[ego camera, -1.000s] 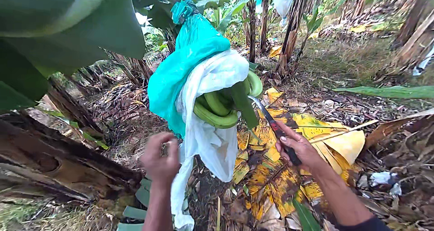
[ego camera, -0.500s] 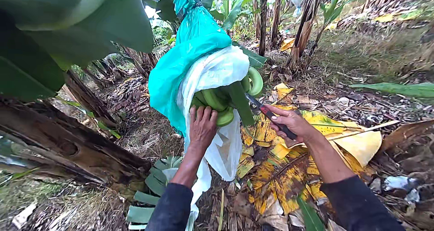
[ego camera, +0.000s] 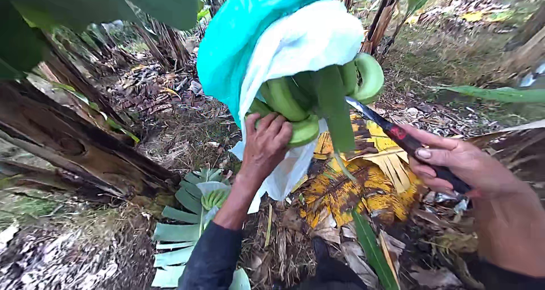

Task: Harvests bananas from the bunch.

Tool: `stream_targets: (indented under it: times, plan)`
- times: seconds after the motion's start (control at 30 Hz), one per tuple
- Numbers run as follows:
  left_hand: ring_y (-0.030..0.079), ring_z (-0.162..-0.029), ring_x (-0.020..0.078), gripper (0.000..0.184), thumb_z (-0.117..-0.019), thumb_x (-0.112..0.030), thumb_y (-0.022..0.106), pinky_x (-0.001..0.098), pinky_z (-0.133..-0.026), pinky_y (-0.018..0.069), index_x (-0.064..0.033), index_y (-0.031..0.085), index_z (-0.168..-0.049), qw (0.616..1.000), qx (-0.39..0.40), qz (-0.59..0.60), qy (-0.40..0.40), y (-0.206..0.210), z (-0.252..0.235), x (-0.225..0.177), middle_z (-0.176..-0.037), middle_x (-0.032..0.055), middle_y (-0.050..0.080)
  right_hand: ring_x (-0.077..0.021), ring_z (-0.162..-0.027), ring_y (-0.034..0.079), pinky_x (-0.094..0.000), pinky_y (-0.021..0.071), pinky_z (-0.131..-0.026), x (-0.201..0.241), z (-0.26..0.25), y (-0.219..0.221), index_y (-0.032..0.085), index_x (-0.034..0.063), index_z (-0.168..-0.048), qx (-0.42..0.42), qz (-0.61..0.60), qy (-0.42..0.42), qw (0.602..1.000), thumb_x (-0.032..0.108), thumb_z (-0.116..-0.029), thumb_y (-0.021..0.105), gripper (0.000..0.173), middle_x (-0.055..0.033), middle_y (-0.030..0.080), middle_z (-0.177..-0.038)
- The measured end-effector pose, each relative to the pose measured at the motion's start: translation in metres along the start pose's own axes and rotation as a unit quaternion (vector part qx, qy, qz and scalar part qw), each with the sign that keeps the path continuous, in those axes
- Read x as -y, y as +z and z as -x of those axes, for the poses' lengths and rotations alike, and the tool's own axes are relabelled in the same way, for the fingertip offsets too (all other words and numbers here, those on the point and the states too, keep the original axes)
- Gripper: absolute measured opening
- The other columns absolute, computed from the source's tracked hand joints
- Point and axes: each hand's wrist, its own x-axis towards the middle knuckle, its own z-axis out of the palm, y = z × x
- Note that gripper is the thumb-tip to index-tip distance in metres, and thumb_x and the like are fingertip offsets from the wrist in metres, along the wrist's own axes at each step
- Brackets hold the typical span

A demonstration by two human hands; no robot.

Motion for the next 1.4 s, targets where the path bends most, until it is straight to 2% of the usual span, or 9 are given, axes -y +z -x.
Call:
stream_targets:
  times: [0.13,0.33,0.5,0.63,0.77,0.9,0.97,1.2,1.4]
  plan:
    - [0.063,-0.120,0.0337,0.025,-0.0875,-0.019,0.076,0.0640,-0.110,0.0360,-0.0114,0.068,-0.110,0.999,0.029,-0.025,0.011,-0.025,0.009,0.029,-0.119,0.0110,0.071,-0.0081,-0.039,0.043,-0.0212,0.0390,-0.034,0.032,-0.022,0.026,0.031,0.0350,-0.162,0.028,0.046,0.049,0.997,0.026,-0.1051,0.037,0.058,-0.0032,0.051,-0.067]
    - [0.064,-0.117,0.0332,0.026,-0.0850,-0.019,0.077,0.0637,-0.109,0.0363,-0.0116,0.067,-0.107,0.999,0.029,-0.028,0.023,-0.042,0.019,0.043,-0.115,0.0102,0.071,-0.0069,-0.039,0.046,-0.0199,0.0412,-0.034,0.037,-0.023,0.043,0.035,0.0334,-0.160,0.057,0.015,0.033,0.998,0.025,-0.1053,0.038,0.056,-0.0034,0.052,-0.067]
    - [0.063,-0.118,0.0348,0.030,-0.0829,-0.020,0.080,0.0638,-0.109,0.0375,-0.0097,0.069,-0.109,1.000,0.018,0.014,0.008,-0.047,0.038,0.031,-0.118,0.0123,0.071,-0.0044,-0.039,0.043,-0.0218,0.0400,-0.034,-0.068,0.107,0.080,0.037,0.0300,-0.158,-0.126,-0.028,0.041,0.991,0.047,-0.0952,0.062,0.070,0.0055,0.051,-0.061]
    - [0.066,-0.108,0.0321,0.018,-0.0927,-0.020,0.070,0.0605,-0.104,0.0391,-0.0112,0.066,-0.108,0.999,-0.017,-0.026,0.011,-0.053,0.023,0.007,-0.106,0.0102,0.071,-0.0088,-0.047,0.054,-0.0261,0.0494,-0.041,-0.107,0.210,0.058,0.017,0.0244,-0.164,-0.266,-0.043,-0.009,0.963,0.016,-0.1031,0.042,0.067,0.0057,0.060,-0.069]
    - [0.064,-0.105,0.0319,0.020,-0.0905,-0.023,0.072,0.0599,-0.103,0.0371,-0.0115,0.065,-0.105,0.999,-0.018,-0.036,0.008,-0.044,0.007,0.000,-0.102,0.0092,0.070,-0.0140,-0.056,0.061,-0.0322,0.0569,-0.050,-0.078,0.186,0.092,0.027,0.0147,-0.164,-0.273,0.134,-0.100,0.947,0.010,-0.1005,0.051,0.068,-0.0022,0.066,-0.080]
    - [0.064,-0.105,0.0308,0.020,-0.0899,-0.025,0.073,0.0587,-0.102,0.0378,-0.0126,0.067,-0.105,0.999,-0.023,-0.033,-0.012,-0.044,0.012,-0.010,-0.102,0.0084,0.070,-0.0088,-0.075,0.068,-0.0287,0.0596,-0.066,-0.039,0.123,0.117,0.046,0.0188,-0.157,-0.246,0.489,-0.240,0.802,0.024,-0.1032,0.053,0.054,-0.0060,0.074,-0.109]
    - [0.065,-0.104,0.0311,0.018,-0.0911,-0.024,0.071,0.0593,-0.103,0.0370,-0.0123,0.065,-0.104,0.999,-0.027,-0.033,-0.018,-0.044,0.014,-0.015,-0.100,0.0083,0.069,-0.0194,-0.077,0.070,-0.0381,0.0585,-0.066,-0.018,0.096,0.126,0.051,0.0173,-0.153,-0.228,0.586,-0.269,0.730,0.021,-0.1038,0.050,0.050,-0.0129,0.074,-0.105]
    - [0.064,-0.099,0.0316,0.012,-0.0955,-0.021,0.065,0.0580,-0.101,0.0368,-0.0118,0.064,-0.103,0.997,-0.043,-0.052,-0.032,-0.063,0.026,-0.015,-0.095,0.0084,0.068,-0.0323,-0.056,0.061,-0.0494,0.0483,-0.047,0.002,0.032,0.130,0.045,0.0286,-0.157,-0.187,0.695,-0.242,0.651,0.020,-0.1044,0.044,0.054,-0.0147,0.063,-0.077]
    - [0.063,-0.095,0.0323,0.012,-0.0947,-0.020,0.066,0.0568,-0.098,0.0378,-0.0107,0.065,-0.102,0.997,-0.049,-0.047,-0.036,-0.069,0.030,-0.015,-0.092,0.0089,0.068,-0.0369,-0.054,0.060,-0.0519,0.0463,-0.045,0.046,0.027,0.179,0.037,0.0320,-0.160,-0.172,0.797,-0.121,0.567,0.014,-0.1003,0.053,0.065,-0.0195,0.061,-0.079]
